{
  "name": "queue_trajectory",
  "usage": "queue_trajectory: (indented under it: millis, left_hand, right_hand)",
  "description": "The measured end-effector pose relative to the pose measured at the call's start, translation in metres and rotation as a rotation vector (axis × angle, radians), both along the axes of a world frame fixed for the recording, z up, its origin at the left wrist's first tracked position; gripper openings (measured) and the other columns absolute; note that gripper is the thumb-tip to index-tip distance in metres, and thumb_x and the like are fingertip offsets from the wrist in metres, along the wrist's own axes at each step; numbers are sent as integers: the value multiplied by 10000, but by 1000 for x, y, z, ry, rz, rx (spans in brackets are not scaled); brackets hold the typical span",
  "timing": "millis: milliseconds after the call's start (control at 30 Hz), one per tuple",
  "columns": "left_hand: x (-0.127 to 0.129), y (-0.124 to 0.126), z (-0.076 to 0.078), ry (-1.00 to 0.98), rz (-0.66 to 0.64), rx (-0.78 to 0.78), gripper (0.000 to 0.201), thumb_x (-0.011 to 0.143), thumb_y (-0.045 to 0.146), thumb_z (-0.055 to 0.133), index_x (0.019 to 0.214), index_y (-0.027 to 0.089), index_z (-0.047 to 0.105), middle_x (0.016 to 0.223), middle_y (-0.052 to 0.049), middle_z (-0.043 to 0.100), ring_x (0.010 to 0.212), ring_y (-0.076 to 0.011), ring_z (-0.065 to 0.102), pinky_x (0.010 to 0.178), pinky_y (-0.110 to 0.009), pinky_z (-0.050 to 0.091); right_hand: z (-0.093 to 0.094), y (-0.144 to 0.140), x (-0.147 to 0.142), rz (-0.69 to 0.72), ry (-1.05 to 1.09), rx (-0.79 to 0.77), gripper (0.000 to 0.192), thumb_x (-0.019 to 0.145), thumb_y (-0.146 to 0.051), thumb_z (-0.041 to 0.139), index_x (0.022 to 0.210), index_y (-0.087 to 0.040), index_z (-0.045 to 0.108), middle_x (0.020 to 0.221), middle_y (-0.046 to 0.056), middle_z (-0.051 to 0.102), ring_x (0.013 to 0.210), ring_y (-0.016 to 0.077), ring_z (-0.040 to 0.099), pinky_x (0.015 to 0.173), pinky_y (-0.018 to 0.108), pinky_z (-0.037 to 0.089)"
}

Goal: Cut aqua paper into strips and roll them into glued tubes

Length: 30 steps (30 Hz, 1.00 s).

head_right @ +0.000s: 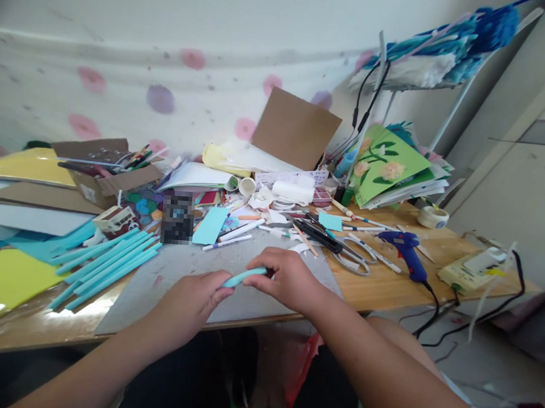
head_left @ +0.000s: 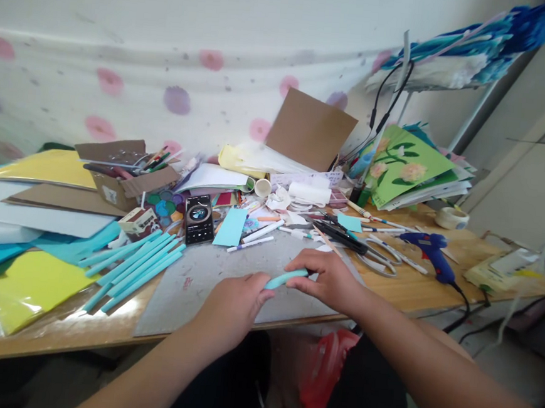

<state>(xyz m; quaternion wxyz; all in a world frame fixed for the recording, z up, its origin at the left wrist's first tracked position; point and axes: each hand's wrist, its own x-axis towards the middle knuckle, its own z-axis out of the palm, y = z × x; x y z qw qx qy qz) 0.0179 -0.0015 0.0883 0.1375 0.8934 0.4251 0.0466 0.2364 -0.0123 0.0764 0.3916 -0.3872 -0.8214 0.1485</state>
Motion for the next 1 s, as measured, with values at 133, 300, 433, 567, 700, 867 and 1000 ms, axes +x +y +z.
queue_trajectory:
  millis: [133,300,433,567,700,867,1000]
  left_hand:
    - [-5,-4,-6,-123,3,-71,263,1009,345,365,912,196,559,773,-4,614,737,-189,592,657,-288,397]
    - [-12,-4,-15,-235,-1,-170,323,984,426,317,847,206,509,755,-1,576,720,-191,549,647,-277,349]
    - [-15,-4,-16,-292,-13,-251,350,974,461,329,776,208,465,717,18,538,676,-165,515,613,-252,331]
    - [-22,-3,-13,-318,-48,-323,365,980,466,332,777,205,488,682,38,524,649,-140,511,592,-223,338]
    - [-34,-2,-13,-285,-47,-339,329,977,444,401,787,203,520,704,35,555,672,-139,531,589,-216,332]
    - [-51,0,-17,-181,-10,-318,318,991,426,418,796,205,536,759,23,613,693,-147,566,587,-222,344]
    - [-52,5,-19,-36,50,-277,278,983,403,465,849,198,596,823,-21,689,746,-205,644,595,-256,390]
  right_hand:
    - [4,-2,-5,-23,74,-75,324,852,-485,661,831,-169,728,698,29,679,603,123,573,549,221,413]
    - [7,-5,-13,-45,122,-170,274,839,-456,675,810,-189,729,693,9,683,601,113,558,565,217,403]
    - [6,-9,-17,-30,157,-259,224,825,-416,685,822,-196,723,687,1,680,601,114,569,573,217,425]
    - [3,-13,-23,35,181,-383,272,892,-435,594,867,-195,721,618,-12,656,518,104,584,492,193,437]
    - [0,-12,-30,80,175,-442,301,937,-417,526,897,-196,726,664,3,682,539,108,630,520,195,479]
    - [-6,-3,-29,7,129,-360,291,974,-366,470,921,-213,712,614,-14,675,527,109,639,534,192,498]
    - [-1,3,-29,-196,7,69,257,986,-358,449,993,-223,668,757,20,720,691,147,695,606,221,538]
